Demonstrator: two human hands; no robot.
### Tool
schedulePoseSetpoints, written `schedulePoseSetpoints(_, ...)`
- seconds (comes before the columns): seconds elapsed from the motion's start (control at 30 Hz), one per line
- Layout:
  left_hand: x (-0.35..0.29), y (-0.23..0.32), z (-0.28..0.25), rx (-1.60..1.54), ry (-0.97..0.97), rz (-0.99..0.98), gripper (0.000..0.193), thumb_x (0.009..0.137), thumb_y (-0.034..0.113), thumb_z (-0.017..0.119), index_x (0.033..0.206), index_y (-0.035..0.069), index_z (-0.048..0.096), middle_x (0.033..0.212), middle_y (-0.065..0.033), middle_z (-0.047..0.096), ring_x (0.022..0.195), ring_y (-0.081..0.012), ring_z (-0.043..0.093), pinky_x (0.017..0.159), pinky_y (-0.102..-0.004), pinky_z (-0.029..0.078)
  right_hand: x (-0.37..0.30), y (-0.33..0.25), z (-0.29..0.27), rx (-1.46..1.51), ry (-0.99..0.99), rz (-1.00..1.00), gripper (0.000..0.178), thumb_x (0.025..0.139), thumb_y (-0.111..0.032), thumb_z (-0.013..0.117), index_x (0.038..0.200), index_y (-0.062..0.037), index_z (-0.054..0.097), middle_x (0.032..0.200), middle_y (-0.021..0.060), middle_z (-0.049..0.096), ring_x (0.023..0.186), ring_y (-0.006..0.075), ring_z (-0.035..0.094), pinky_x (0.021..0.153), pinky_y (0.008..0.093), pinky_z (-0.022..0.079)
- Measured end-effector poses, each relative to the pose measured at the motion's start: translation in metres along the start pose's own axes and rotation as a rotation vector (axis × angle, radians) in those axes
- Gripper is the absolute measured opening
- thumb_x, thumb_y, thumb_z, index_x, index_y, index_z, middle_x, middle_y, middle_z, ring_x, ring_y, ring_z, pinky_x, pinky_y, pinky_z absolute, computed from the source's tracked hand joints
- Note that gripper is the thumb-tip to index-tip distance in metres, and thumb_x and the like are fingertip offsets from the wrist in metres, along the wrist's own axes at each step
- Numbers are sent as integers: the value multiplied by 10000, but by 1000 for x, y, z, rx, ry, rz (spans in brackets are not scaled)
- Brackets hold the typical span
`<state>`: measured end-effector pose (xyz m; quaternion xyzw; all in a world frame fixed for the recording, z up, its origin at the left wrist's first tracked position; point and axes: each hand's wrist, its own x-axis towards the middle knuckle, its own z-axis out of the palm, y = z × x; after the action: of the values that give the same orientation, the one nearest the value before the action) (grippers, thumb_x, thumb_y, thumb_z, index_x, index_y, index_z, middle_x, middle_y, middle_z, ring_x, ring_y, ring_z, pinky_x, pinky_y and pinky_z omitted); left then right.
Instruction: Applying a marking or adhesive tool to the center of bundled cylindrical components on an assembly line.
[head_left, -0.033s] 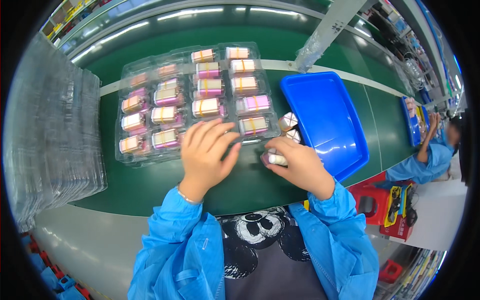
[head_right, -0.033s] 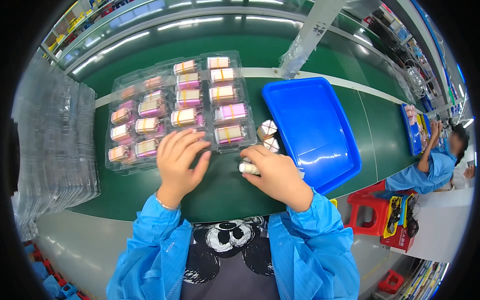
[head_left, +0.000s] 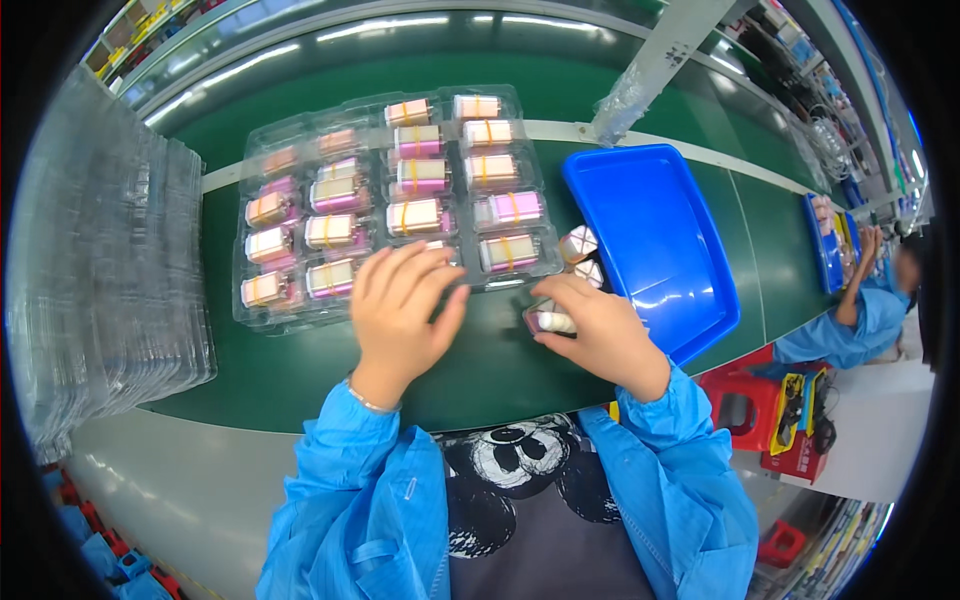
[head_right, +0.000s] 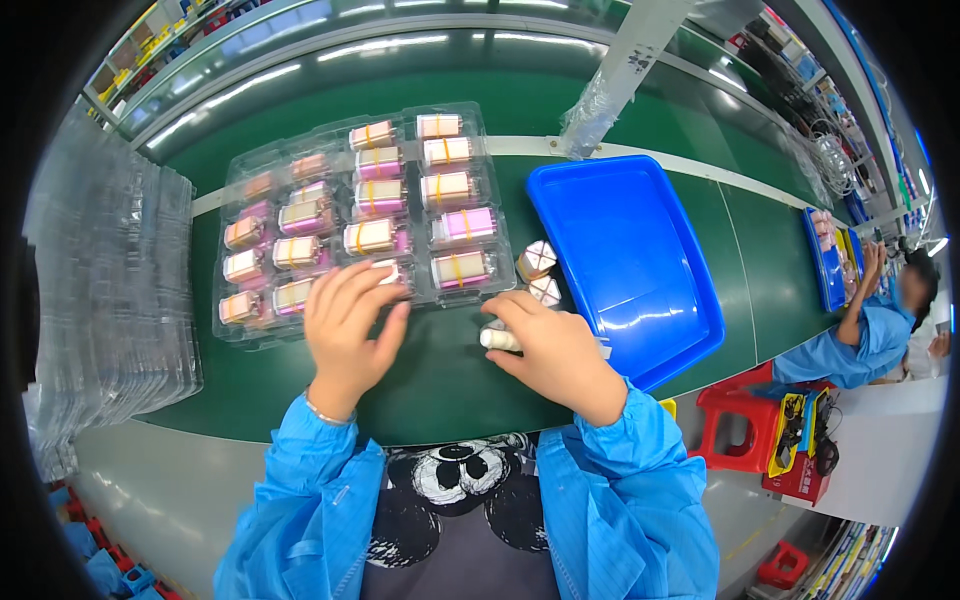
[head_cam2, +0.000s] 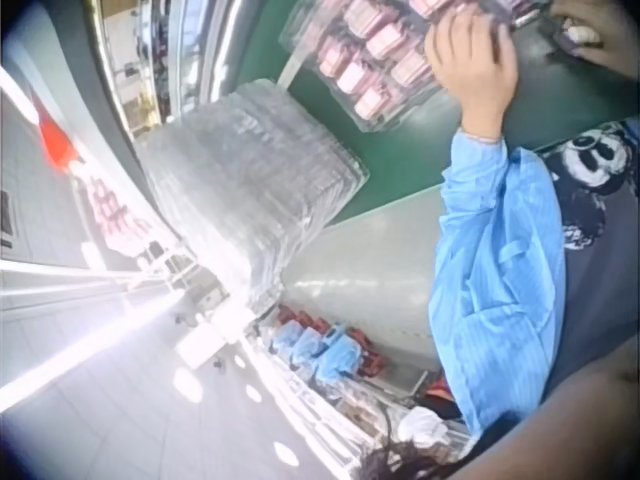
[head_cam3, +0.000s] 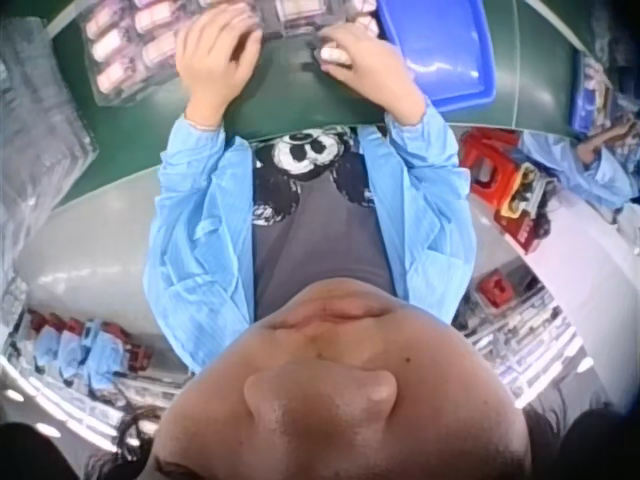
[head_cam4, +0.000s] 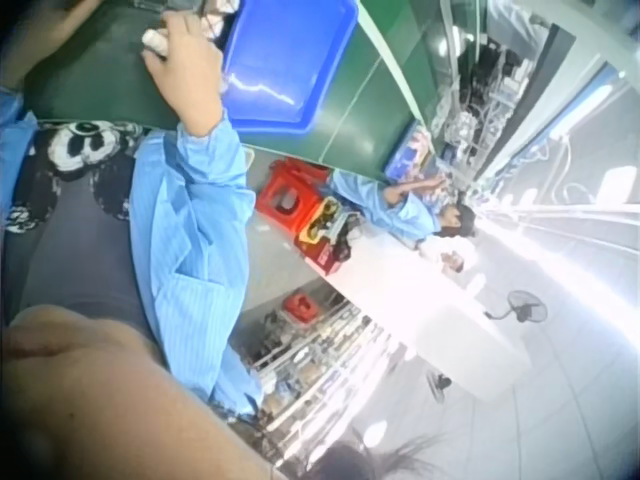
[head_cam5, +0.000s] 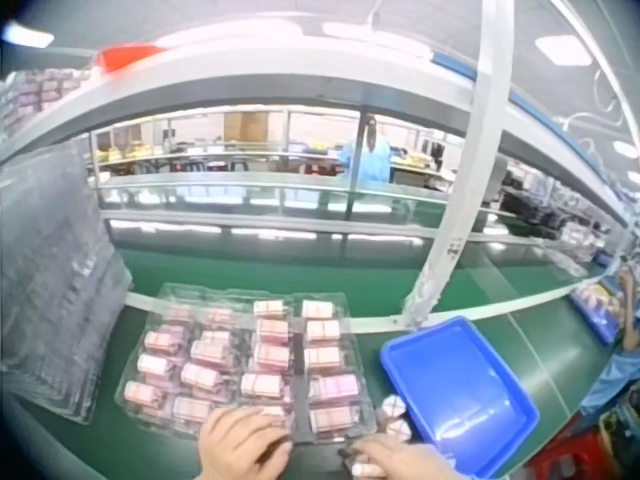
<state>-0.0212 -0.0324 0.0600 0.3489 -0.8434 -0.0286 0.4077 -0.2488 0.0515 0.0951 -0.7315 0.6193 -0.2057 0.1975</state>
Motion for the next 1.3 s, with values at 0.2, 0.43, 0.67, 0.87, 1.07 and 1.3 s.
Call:
schedulePoseSetpoints(0.2, -20, -40, -44, 267, 44, -231, 188, 805, 161, 685, 968, 70, 658, 1093, -99, 647, 1044, -300, 589, 912, -414, 416, -10, 2, -9, 155, 211, 21, 360, 750, -118, 753, 1081, -70, 620, 1018, 107, 654, 902, 275, 653, 774, 347, 516)
schedulePoseSetpoints(0.43, -43, -88, -51, 453, -82, -399, 465, 906, 358, 548, 1267, 67, 519, 1386, -154, 451, 1305, -338, 382, 1096, -482, 229, -34, 27, -28, 212, 516, 401, 266, 795, -61, 714, 1044, -11, 636, 949, 120, 680, 891, 189, 648, 772, 297, 488)
schedulePoseSetpoints(0.67, -69, -88, -101, 430, 173, -358, 567, 967, 456, 371, 1295, 7, 483, 1368, -193, 471, 1292, -370, 411, 1079, -479, 266, -66, 37, -53, 184, 559, 498, 245, 829, -64, 687, 1059, -8, 621, 887, 57, 659, 735, 89, 556, 628, 230, 443)
schedulePoseSetpoints(0.87, -106, -48, -180, 588, 128, -569, 318, 932, 166, 531, 1188, -20, 559, 1304, -190, 528, 1189, -350, 511, 1005, -409, 382, -95, 52, -81, 106, 680, 587, 191, 878, -74, 644, 1051, -2, 609, 852, 31, 624, 741, 70, 533, 649, 217, 432)
schedulePoseSetpoints(1.07, -130, -23, -218, 692, 189, -673, 234, 917, 84, 545, 1120, -21, 591, 1218, -176, 577, 1114, -324, 561, 959, -385, 420, -87, 56, -91, 53, 726, 576, 189, 903, -138, 635, 1048, -18, 624, 876, 44, 626, 791, 91, 553, 692, 232, 445)
schedulePoseSetpoints(1.3, -124, -31, -199, 508, 232, -659, 166, 895, 44, 569, 1036, -26, 622, 1084, -155, 642, 1006, -292, 614, 904, -358, 458, -74, 55, -77, 89, 706, 490, 177, 889, -100, 642, 1039, -8, 628, 865, 32, 629, 770, 75, 545, 664, 211, 434)
